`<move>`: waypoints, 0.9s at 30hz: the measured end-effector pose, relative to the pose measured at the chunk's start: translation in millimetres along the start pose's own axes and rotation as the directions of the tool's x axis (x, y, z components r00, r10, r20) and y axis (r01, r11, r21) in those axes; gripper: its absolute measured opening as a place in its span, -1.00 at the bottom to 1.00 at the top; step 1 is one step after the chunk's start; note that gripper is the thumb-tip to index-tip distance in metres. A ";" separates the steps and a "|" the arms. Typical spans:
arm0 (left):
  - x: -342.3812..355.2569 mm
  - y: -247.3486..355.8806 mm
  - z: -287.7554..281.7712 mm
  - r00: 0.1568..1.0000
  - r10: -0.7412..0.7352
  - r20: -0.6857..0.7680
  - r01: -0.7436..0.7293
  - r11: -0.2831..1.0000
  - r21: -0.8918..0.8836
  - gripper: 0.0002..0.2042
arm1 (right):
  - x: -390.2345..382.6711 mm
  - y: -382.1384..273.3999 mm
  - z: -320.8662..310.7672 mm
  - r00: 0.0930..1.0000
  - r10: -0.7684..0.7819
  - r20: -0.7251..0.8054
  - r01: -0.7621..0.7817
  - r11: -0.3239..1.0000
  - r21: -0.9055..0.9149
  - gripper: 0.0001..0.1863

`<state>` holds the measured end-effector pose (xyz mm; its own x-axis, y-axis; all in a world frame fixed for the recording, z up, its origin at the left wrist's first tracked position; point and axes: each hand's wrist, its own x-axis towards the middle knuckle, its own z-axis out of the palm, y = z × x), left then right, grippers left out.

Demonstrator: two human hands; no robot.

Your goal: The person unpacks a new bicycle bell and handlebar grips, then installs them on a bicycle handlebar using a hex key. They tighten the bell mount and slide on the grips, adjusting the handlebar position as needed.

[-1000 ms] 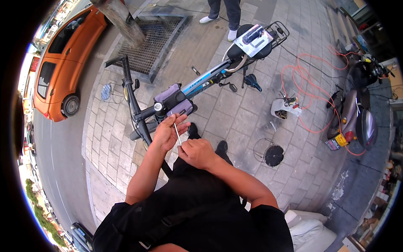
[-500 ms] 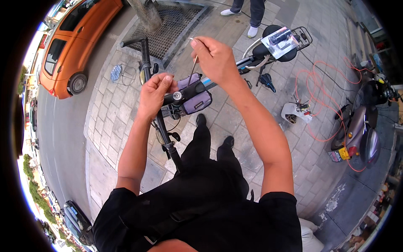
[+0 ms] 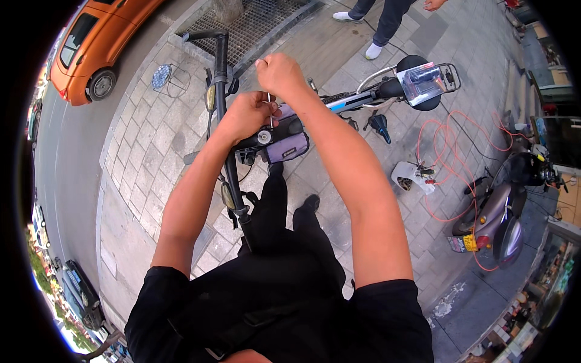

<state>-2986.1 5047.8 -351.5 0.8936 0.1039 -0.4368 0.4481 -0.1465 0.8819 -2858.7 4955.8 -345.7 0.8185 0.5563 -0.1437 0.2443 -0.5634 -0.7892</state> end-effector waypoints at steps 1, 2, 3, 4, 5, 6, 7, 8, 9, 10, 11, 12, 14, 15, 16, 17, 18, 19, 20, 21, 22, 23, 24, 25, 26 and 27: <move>4.6 4.2 -4.4 0.999 0.035 -0.003 -0.034 0.998 0.058 -0.79 | 6.8 -2.9 -2.2 1.000 0.014 -0.002 -0.014 1.000 -0.018 -0.57; 5.4 2.6 -5.6 1.000 0.017 -0.002 -0.017 0.994 0.104 -0.79 | 7.8 -1.7 2.1 1.000 -0.002 -0.014 0.001 0.998 -0.058 -0.57; 4.2 -1.7 -4.7 1.000 0.000 -0.001 0.000 0.989 0.149 -0.79 | 5.7 2.1 10.3 1.000 -0.017 -0.026 0.015 0.995 -0.098 -0.58; 2.2 -2.8 -3.2 1.000 -0.018 -0.001 0.018 0.981 0.195 -0.78 | 4.2 3.0 14.4 0.999 -0.033 -0.037 0.027 0.990 -0.137 -0.59; -0.3 -3.2 -2.2 0.999 -0.040 -0.006 0.040 0.974 0.225 -0.79 | 5.2 3.8 16.4 0.999 -0.024 -0.031 0.018 0.985 -0.170 -0.59; 0.3 -1.0 -2.3 0.999 -0.042 -0.012 0.043 0.975 0.216 -0.79 | 6.7 4.8 17.7 1.000 -0.014 -0.026 0.008 0.979 -0.202 -0.59; -1.1 0.4 -3.6 0.999 -0.049 -0.019 0.052 0.977 0.208 -0.79 | 5.2 -1.8 17.8 1.000 -0.002 -0.018 -0.002 0.973 -0.231 -0.59; -1.6 3.4 -5.0 0.998 -0.056 -0.025 0.059 0.978 0.200 -0.79 | 6.6 -8.8 16.1 1.000 -0.007 0.004 0.008 0.945 -0.326 -0.62; -1.6 8.4 -8.5 1.000 -0.008 -0.013 0.011 0.974 0.226 -0.79 | 10.2 -16.1 13.1 1.000 -0.009 0.025 0.019 0.908 -0.418 -0.64; -2.2 10.7 -11.1 1.000 -0.003 -0.023 0.008 0.973 0.231 -0.79 | 11.2 -27.7 10.1 0.998 -0.014 0.054 0.039 0.864 -0.501 -0.67; -0.5 12.5 -11.8 1.000 0.005 -0.025 0.001 0.972 0.236 -0.79 | 11.1 -36.3 7.5 0.997 -0.012 0.077 0.052 0.837 -0.545 -0.70; 0.8 13.2 -12.4 1.000 0.013 -0.028 -0.006 0.970 0.242 -0.79 | 10.6 -44.6 5.6 0.995 -0.009 0.101 0.067 0.807 -0.586 -0.72; 2.7 9.5 -8.6 0.998 0.010 -0.055 0.004 0.971 0.238 -0.81 | 14.1 -37.4 2.5 0.991 -0.017 0.134 0.076 0.887 -0.455 -0.76; 1.7 9.2 -7.0 0.998 -0.008 -0.068 0.025 0.967 0.254 -0.82 | 20.6 -18.7 5.3 0.989 -0.035 0.144 0.073 0.962 -0.263 -0.76; 0.0 7.8 -5.2 0.996 -0.027 -0.083 0.049 0.962 0.270 -0.82 | 23.7 2.2 10.8 0.987 -0.056 0.152 0.066 0.996 -0.057 -0.76; -2.7 5.9 -2.3 0.997 -0.026 -0.075 0.046 0.959 0.279 -0.82 | 19.7 27.8 18.2 0.974 -0.010 0.228 -0.070 0.938 0.338 -0.72; -7.2 2.5 0.5 0.997 -0.026 -0.070 0.045 0.956 0.289 -0.81 | 12.4 55.3 28.6 0.950 -0.003 0.312 -0.216 0.714 0.666 -0.67; -12.2 -2.4 3.0 0.997 -0.034 -0.071 0.054 0.954 0.294 -0.80 | 4.9 70.2 37.7 0.917 -0.037 0.398 -0.358 0.363 0.860 -0.62; -16.5 -3.6 4.3 0.995 -0.032 -0.099 0.065 0.937 0.343 -0.79 | -1.4 72.0 44.1 0.910 -0.007 0.414 -0.386 0.344 0.856 -0.59; -20.6 -1.2 5.7 0.992 -0.029 -0.126 0.076 0.918 0.390 -0.78 | -7.7 73.4 50.5 0.903 0.022 0.430 -0.413 0.325 0.851 -0.56; -21.8 1.9 7.3 0.990 -0.019 -0.142 0.080 0.896 0.437 -0.77 | -11.5 75.4 52.1 0.897 0.059 0.437 -0.433 0.305 0.848 -0.53; -18.0 1.7 4.8 0.991 0.011 -0.131 0.052 0.886 0.461 -0.76 | -10.9 64.1 44.3 0.906 0.094 0.412 -0.409 0.443 0.798 -0.52; -15.7 3.2 3.1 0.990 0.024 -0.139 0.042 0.891 0.452 -0.76 | -11.3 52.5 37.0 0.938 0.083 0.338 -0.323 0.568 0.757 -0.51; -14.4 5.8 2.0 0.988 0.039 -0.148 0.031 0.895 0.444 -0.76 | -12.8 39.6 29.6 0.963 0.057 0.264 -0.231 0.681 0.695 -0.50; -12.4 7.1 1.7 0.986 0.055 -0.154 0.018 0.899 0.437 -0.76 | -14.1 33.4 25.5 0.982 0.021 0.189 -0.135 0.778 0.613 -0.49; -9.7 5.0 1.6 0.989 0.053 -0.139 0.010 0.909 0.417 -0.75 | -11.3 34.3 24.7 0.987 0.001 0.163 -0.094 0.818 0.567 -0.39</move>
<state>-2992.5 5044.5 -343.2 0.9036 0.2318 -0.3601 0.4274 -0.5428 0.7230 -2872.4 4945.3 -385.9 0.7227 0.6482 -0.2397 -0.1720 -0.1672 -0.9708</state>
